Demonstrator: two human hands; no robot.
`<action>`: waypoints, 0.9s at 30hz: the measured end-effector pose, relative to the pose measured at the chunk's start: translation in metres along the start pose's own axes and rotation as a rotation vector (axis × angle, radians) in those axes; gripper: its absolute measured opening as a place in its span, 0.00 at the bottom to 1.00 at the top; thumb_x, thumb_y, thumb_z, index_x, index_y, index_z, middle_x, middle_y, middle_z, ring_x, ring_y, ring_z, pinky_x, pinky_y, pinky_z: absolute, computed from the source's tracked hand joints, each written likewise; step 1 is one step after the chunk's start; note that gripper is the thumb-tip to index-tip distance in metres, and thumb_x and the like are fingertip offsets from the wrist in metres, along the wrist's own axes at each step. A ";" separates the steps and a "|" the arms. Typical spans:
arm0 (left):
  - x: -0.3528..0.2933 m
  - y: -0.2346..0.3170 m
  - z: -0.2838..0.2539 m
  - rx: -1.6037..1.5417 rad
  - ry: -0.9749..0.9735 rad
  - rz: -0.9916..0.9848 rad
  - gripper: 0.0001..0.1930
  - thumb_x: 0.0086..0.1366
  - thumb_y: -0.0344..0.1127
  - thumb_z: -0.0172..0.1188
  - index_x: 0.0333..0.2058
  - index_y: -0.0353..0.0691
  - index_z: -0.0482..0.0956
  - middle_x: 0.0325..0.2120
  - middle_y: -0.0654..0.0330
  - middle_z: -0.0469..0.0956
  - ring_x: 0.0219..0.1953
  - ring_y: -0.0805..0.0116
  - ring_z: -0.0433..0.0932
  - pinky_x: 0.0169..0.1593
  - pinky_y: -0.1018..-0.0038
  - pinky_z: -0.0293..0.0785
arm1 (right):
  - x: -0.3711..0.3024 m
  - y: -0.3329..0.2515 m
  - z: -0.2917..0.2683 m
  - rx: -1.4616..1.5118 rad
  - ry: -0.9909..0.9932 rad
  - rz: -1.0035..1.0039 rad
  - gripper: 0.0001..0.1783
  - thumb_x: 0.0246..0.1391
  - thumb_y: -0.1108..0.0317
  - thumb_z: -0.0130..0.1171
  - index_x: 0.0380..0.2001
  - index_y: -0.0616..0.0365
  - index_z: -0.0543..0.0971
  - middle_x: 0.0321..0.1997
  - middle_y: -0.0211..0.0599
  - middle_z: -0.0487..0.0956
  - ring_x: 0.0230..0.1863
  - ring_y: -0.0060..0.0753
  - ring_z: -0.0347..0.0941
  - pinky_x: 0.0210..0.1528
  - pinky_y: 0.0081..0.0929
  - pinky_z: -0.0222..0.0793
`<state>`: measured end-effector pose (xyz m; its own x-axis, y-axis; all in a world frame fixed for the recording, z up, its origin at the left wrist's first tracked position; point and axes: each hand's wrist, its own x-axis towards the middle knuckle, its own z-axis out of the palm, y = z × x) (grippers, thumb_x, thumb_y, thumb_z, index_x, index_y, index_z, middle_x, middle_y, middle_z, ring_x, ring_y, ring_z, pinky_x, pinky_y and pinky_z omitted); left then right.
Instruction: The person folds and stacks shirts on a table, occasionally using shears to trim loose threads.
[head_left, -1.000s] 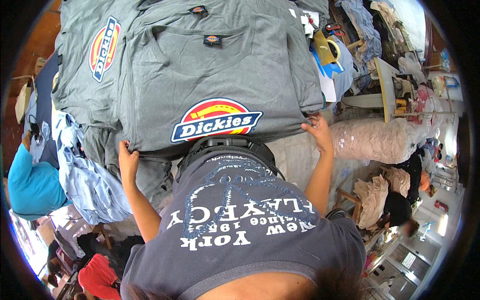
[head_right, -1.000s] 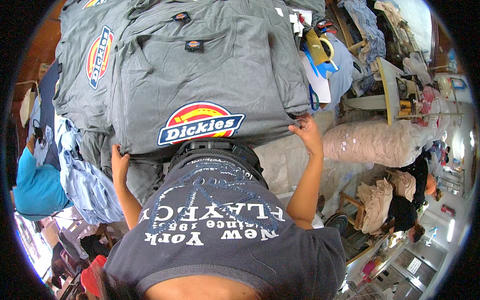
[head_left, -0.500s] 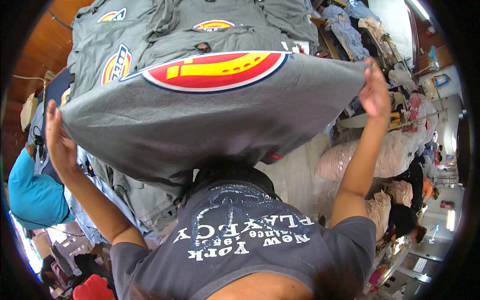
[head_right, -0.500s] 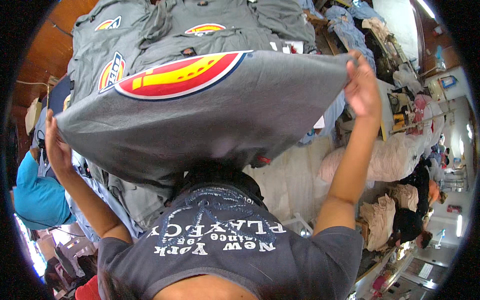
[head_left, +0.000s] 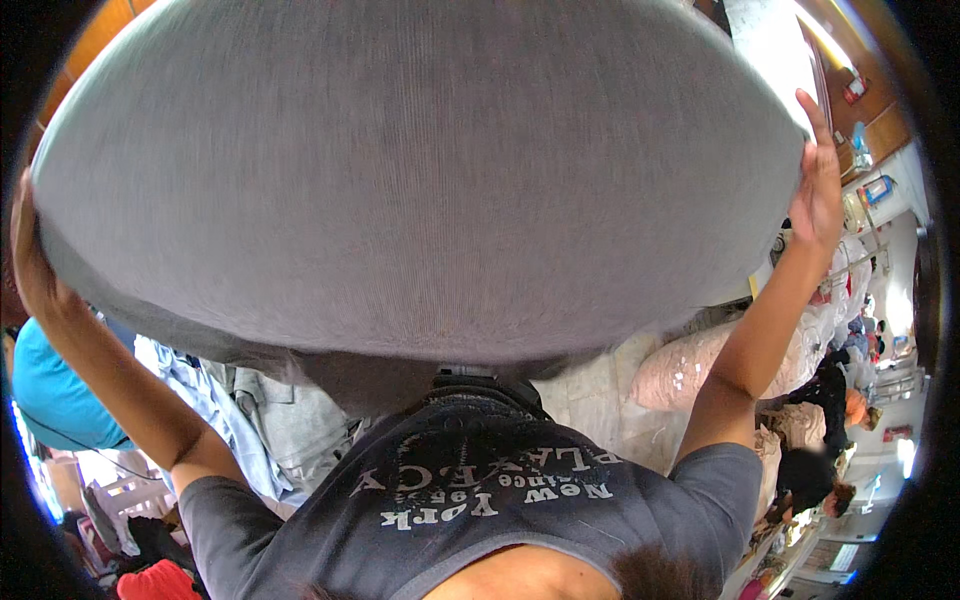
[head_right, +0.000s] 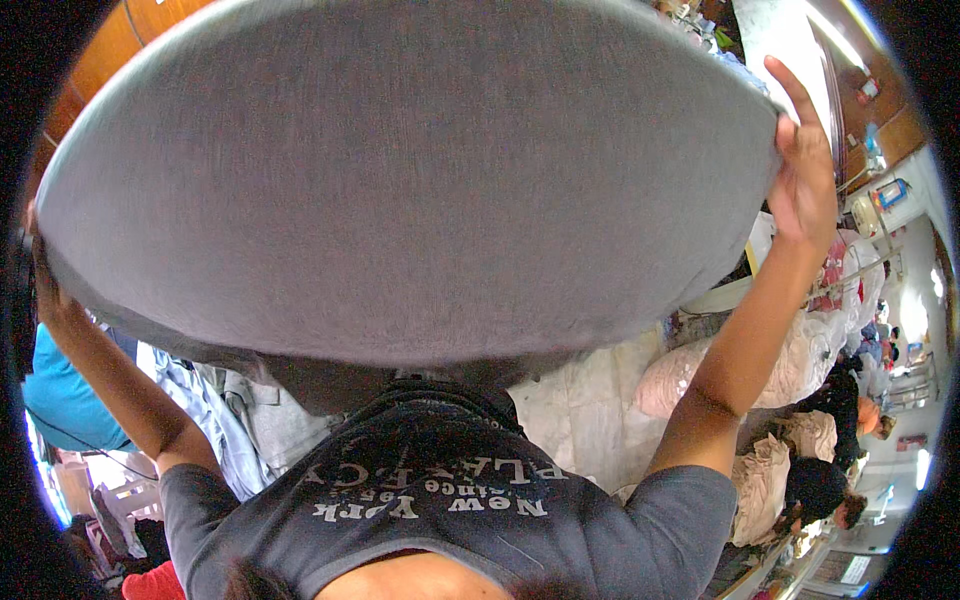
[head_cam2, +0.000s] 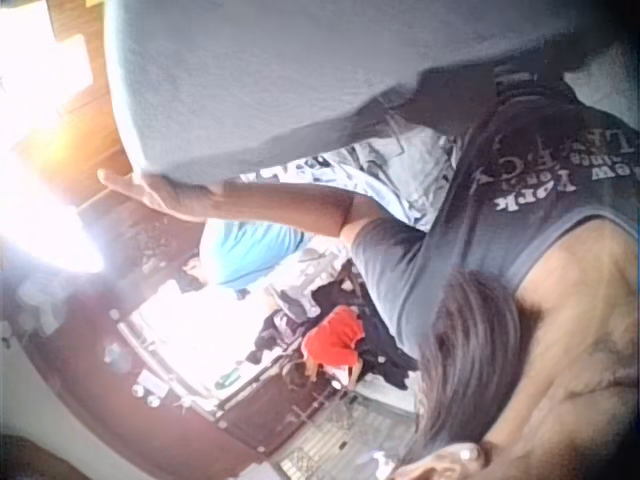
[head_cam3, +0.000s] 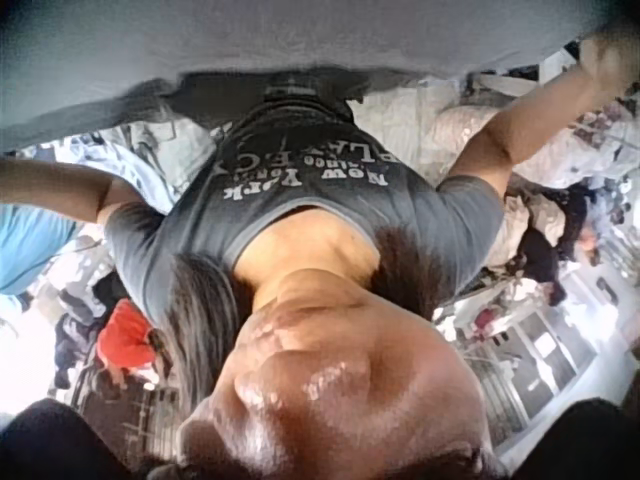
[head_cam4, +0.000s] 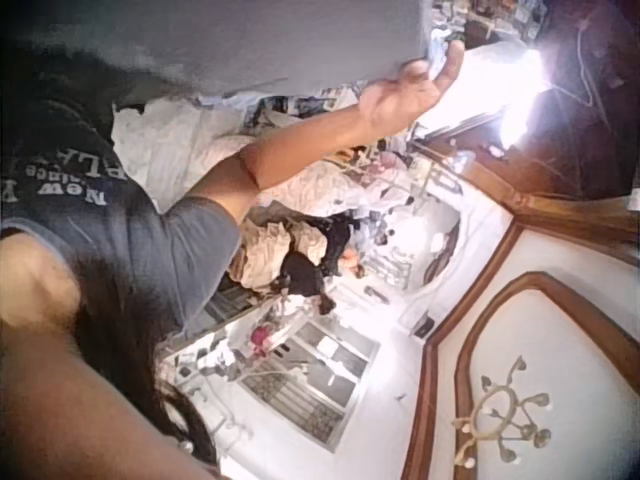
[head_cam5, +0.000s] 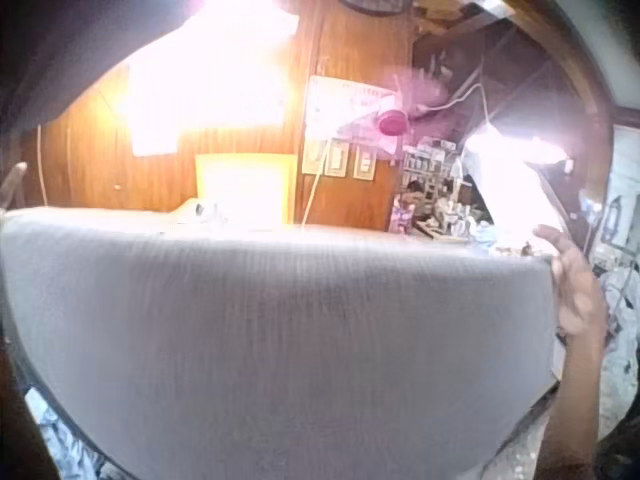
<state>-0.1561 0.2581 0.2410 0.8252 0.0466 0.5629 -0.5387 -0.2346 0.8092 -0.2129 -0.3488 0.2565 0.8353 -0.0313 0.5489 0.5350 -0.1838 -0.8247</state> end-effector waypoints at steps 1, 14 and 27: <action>0.017 -0.003 0.010 0.043 0.020 0.029 0.27 0.57 0.43 0.52 0.54 0.41 0.60 0.51 0.52 0.63 0.51 0.62 0.66 0.54 0.65 0.60 | 0.008 0.006 0.001 -0.028 -0.053 0.026 0.32 0.43 0.62 0.61 0.52 0.62 0.63 0.38 0.31 0.74 0.41 0.21 0.67 0.47 0.19 0.59; 0.242 -0.082 0.115 -0.100 -0.098 -0.032 0.11 0.55 0.37 0.54 0.35 0.39 0.75 0.27 0.60 0.75 0.30 0.69 0.72 0.32 0.72 0.66 | 0.270 0.154 -0.014 -0.186 0.345 0.156 0.06 0.45 0.71 0.55 0.30 0.50 0.76 0.23 0.24 0.73 0.24 0.21 0.63 0.30 0.23 0.60; 0.070 -0.314 0.187 0.492 -0.324 -0.199 0.20 0.49 0.35 0.61 0.43 0.40 0.73 0.40 0.53 0.74 0.46 0.60 0.69 0.51 0.72 0.60 | 0.069 0.367 0.043 -0.427 0.147 0.475 0.11 0.40 0.72 0.59 0.32 0.57 0.77 0.30 0.28 0.76 0.31 0.20 0.69 0.38 0.20 0.63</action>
<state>0.1025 0.1537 -0.0048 0.9529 -0.1437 0.2672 -0.2917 -0.6753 0.6774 0.0462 -0.3761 -0.0145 0.9262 -0.3333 0.1761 -0.0105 -0.4898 -0.8718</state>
